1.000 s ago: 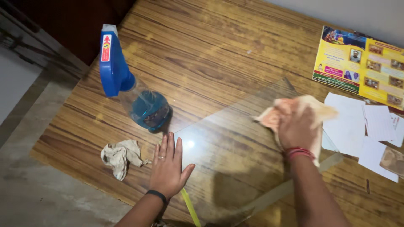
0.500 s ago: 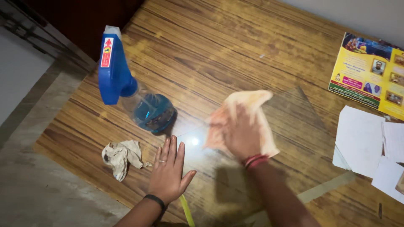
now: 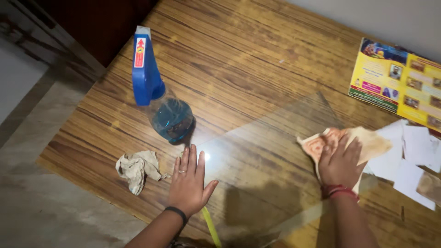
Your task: The person sprays a clear glass sheet on a wooden table with a blue spray bottle and wipes it with a cloth. They flip the glass over and repeat the cleaning on the other side. Finally, they wipe the wooden table surface with the cloth.
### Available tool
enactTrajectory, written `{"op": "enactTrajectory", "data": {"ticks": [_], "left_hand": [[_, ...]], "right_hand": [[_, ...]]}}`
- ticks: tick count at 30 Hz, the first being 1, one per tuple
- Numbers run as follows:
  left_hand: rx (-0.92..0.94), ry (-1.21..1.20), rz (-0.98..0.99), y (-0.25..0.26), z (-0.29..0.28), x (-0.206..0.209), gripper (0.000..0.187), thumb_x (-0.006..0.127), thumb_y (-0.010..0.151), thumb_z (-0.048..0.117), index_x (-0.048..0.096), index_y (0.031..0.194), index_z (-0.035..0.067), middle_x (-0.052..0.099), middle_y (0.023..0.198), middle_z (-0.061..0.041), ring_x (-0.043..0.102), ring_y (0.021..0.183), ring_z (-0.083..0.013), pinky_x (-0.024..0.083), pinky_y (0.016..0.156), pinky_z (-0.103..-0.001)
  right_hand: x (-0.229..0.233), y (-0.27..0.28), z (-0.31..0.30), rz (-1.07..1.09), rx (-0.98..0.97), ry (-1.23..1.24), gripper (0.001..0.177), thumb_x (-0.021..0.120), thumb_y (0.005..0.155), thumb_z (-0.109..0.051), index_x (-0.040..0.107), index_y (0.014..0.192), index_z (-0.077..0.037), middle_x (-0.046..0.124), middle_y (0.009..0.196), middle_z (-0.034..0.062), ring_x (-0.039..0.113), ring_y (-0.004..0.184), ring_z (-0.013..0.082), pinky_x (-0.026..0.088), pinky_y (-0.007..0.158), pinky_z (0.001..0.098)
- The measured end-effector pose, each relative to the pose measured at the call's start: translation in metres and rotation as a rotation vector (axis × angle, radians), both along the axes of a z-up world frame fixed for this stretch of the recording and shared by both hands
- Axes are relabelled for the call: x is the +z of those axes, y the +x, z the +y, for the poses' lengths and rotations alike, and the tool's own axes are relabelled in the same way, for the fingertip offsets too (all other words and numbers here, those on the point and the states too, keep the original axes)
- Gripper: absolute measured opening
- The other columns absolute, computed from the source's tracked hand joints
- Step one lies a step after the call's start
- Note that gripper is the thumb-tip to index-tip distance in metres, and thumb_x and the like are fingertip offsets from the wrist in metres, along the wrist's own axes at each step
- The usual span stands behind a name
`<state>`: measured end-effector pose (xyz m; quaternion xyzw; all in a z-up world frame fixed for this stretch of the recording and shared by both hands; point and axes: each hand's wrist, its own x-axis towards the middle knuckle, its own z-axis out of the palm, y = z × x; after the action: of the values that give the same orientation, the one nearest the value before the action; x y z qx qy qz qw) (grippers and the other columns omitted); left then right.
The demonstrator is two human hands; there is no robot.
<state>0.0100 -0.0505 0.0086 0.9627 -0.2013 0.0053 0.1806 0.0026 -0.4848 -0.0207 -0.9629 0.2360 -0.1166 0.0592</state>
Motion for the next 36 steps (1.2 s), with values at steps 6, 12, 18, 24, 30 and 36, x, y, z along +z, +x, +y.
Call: {"op": "enactTrajectory", "data": {"ticks": [6,12,18,24,30,36], "left_hand": [[-0.022,-0.037,-0.009,-0.001,0.002,-0.002,0.087,0.059,0.09,0.052,0.029,0.152,-0.001,0.018,0.161,-0.03,0.014,0.15,-0.0447,0.012,0.119,-0.055],[0.01,-0.187,-0.035,0.002,0.007,-0.003,0.069,0.058,0.094,0.043,0.043,0.148,0.003,0.029,0.162,-0.023,0.024,0.15,-0.0409,0.017,0.121,-0.052],[-0.118,-0.284,-0.053,0.016,0.037,0.001,0.06,0.057,0.095,0.033,0.048,0.146,0.001,0.045,0.156,-0.018,0.04,0.144,-0.0366,0.025,0.118,-0.052],[-0.103,-0.267,-0.053,0.018,0.039,0.007,0.058,0.058,0.094,0.032,0.049,0.143,0.003,0.047,0.155,-0.015,0.037,0.143,-0.0398,0.027,0.117,-0.05],[-0.072,-0.346,0.054,0.02,0.041,0.007,0.061,0.059,0.091,0.03,0.047,0.143,0.001,0.049,0.153,-0.014,0.039,0.143,-0.0371,0.027,0.118,-0.05],[-0.066,-0.366,0.053,0.021,0.043,0.004,0.06,0.056,0.095,0.033,0.047,0.144,0.001,0.052,0.152,-0.014,0.04,0.142,-0.0373,0.026,0.117,-0.051]], "right_hand": [[0.009,-0.08,0.12,-0.006,0.135,-0.135,0.069,0.043,0.1,-0.045,0.042,0.153,0.0,0.037,0.156,0.0319,0.032,0.147,0.0455,0.022,0.114,0.0678],[0.024,-0.131,0.264,-0.053,0.611,-0.102,0.066,0.05,0.094,-0.044,0.05,0.145,-0.002,0.044,0.15,0.0286,0.039,0.14,0.0438,0.027,0.111,0.0641],[0.02,-0.089,0.151,0.061,0.345,-0.14,0.069,0.049,0.096,-0.042,0.038,0.154,-0.006,0.031,0.159,0.0287,0.028,0.15,0.044,0.026,0.118,0.0594],[0.035,-0.009,0.148,0.317,0.069,-0.258,0.064,0.041,0.101,-0.049,0.037,0.154,-0.012,0.03,0.159,0.0248,0.029,0.147,0.0472,0.028,0.11,0.0652],[0.053,-0.044,0.28,0.148,0.728,-0.269,0.057,0.051,0.092,-0.042,0.056,0.136,-0.007,0.051,0.141,0.024,0.044,0.133,0.0426,0.038,0.101,0.0631],[0.057,-0.063,0.212,-0.048,0.838,-0.401,0.048,0.053,0.091,-0.037,0.057,0.128,-0.006,0.052,0.146,0.0205,0.047,0.134,0.043,0.038,0.099,0.0679]]}}
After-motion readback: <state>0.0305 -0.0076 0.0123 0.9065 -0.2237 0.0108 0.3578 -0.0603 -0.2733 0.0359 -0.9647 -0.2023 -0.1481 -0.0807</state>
